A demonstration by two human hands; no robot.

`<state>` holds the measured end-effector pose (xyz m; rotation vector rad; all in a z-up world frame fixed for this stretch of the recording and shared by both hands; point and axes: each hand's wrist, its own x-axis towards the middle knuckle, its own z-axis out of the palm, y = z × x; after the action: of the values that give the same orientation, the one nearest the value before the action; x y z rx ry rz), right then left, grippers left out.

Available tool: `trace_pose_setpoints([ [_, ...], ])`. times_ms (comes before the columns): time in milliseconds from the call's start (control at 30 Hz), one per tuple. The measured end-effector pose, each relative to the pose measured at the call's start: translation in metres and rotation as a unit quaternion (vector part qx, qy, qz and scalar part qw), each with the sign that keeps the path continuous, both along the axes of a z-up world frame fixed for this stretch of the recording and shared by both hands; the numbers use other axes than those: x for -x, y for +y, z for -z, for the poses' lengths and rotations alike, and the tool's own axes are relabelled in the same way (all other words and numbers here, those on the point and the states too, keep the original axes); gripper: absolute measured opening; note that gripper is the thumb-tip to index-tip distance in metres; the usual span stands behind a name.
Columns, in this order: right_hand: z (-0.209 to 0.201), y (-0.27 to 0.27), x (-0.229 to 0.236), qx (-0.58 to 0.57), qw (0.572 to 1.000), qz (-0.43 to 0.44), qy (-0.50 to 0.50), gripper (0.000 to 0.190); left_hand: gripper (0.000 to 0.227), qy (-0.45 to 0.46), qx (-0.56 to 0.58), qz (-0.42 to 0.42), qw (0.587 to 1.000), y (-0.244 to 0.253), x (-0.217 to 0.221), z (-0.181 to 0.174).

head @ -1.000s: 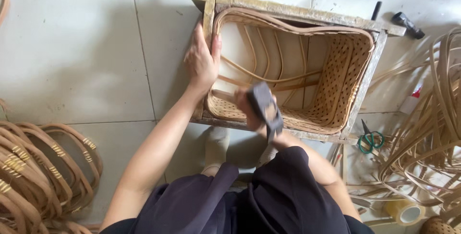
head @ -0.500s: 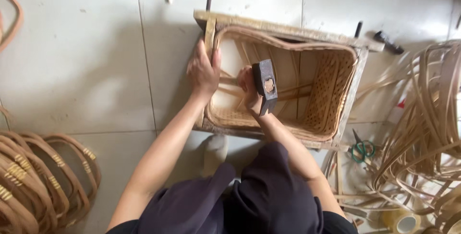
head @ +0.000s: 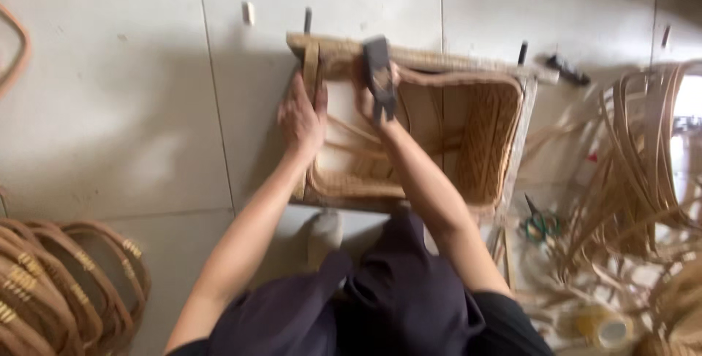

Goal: The person inserts thin wooden strips into a rectangular basket frame and secures them by tapping with a hammer. They repeatedly adjust the strips and hammer the edges to fit the frame.

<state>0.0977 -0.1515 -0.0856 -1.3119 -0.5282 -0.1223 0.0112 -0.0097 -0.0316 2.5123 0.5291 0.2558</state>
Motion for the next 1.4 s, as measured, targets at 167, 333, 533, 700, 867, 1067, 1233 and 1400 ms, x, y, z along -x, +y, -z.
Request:
trace_pose_setpoints([
  [167,0.030,0.000,-0.043,0.057,0.971,0.096,-0.211,0.052,0.071,-0.032,-0.016,0.010,0.999,0.001,0.000,-0.006],
  [333,-0.058,-0.131,-0.010,0.035,0.995,0.025,-0.094,0.053,0.068,0.026,0.037,-0.002,0.999,0.001,0.002,-0.013],
  [533,-0.159,-0.248,-0.009,0.125,0.990,0.015,0.063,0.022,0.068,-0.019,-0.019,0.029,0.999,0.006,0.003,-0.014],
  [700,-0.149,-0.264,-0.009,0.148,0.986,0.036,0.069,0.028,0.068,0.036,0.020,0.018,0.999,0.008,0.003,-0.019],
  [867,-0.106,-0.256,0.012,0.081,0.995,0.048,-0.040,0.030,0.064,0.004,-0.025,0.020,0.999,0.011,0.006,-0.012],
  [1067,-0.054,-0.279,0.008,0.382,0.893,0.227,-0.067,0.026,0.058,-0.012,-0.033,0.031,0.999,0.013,0.008,-0.019],
  [1233,-0.131,-0.336,0.051,0.233,0.944,0.208,-0.104,0.021,0.055,0.001,-0.006,0.033,0.999,0.012,0.008,-0.031],
  [1400,-0.199,-0.426,0.073,0.190,0.918,0.335,-0.096,0.018,0.059,0.059,0.154,-0.001,0.986,0.016,0.003,-0.039],
])
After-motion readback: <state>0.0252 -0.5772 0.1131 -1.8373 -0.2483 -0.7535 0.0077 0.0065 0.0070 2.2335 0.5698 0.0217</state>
